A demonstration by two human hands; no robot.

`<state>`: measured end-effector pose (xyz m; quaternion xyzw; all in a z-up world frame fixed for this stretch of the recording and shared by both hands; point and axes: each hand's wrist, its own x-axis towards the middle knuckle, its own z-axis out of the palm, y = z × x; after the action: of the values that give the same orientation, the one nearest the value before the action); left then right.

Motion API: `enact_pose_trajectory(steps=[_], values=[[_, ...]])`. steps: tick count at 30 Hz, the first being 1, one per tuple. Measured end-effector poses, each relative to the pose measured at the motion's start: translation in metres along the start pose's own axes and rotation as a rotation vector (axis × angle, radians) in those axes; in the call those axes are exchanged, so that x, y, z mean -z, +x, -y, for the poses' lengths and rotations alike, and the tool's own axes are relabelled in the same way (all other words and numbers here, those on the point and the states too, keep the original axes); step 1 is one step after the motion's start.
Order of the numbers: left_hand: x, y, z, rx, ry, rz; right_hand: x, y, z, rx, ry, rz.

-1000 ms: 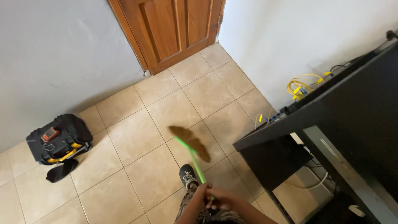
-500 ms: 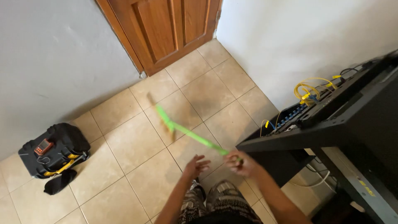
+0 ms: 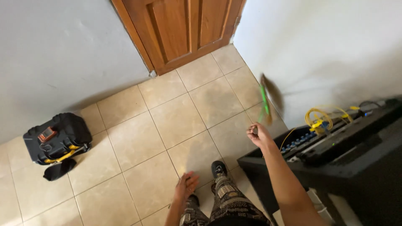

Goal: Sweeping a tiled floor using a hand broom.

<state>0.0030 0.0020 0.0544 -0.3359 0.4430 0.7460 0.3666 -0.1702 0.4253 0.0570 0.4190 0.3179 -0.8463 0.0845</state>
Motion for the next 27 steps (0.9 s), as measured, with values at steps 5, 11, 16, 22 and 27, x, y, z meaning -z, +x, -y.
enact_pose_trajectory(steps=[5,11,16,22,27], values=[[-0.033,-0.003,0.028,0.055,-0.067,-0.128,0.078,0.11,-0.015,-0.15,-0.029,-0.09],[-0.058,0.022,0.062,0.034,-0.158,-0.126,0.096,0.064,-0.165,-0.461,-0.571,-0.142],[-0.058,0.071,0.089,0.009,-0.095,-0.1,-0.053,-0.141,-0.187,-0.613,-0.854,-0.036],[-0.069,0.096,0.047,0.119,0.125,-0.179,-0.037,-0.121,-0.167,-0.693,-0.829,0.174],[-0.107,0.06,-0.027,-0.022,0.024,0.122,-0.034,-0.099,-0.051,-0.668,-0.218,0.348]])
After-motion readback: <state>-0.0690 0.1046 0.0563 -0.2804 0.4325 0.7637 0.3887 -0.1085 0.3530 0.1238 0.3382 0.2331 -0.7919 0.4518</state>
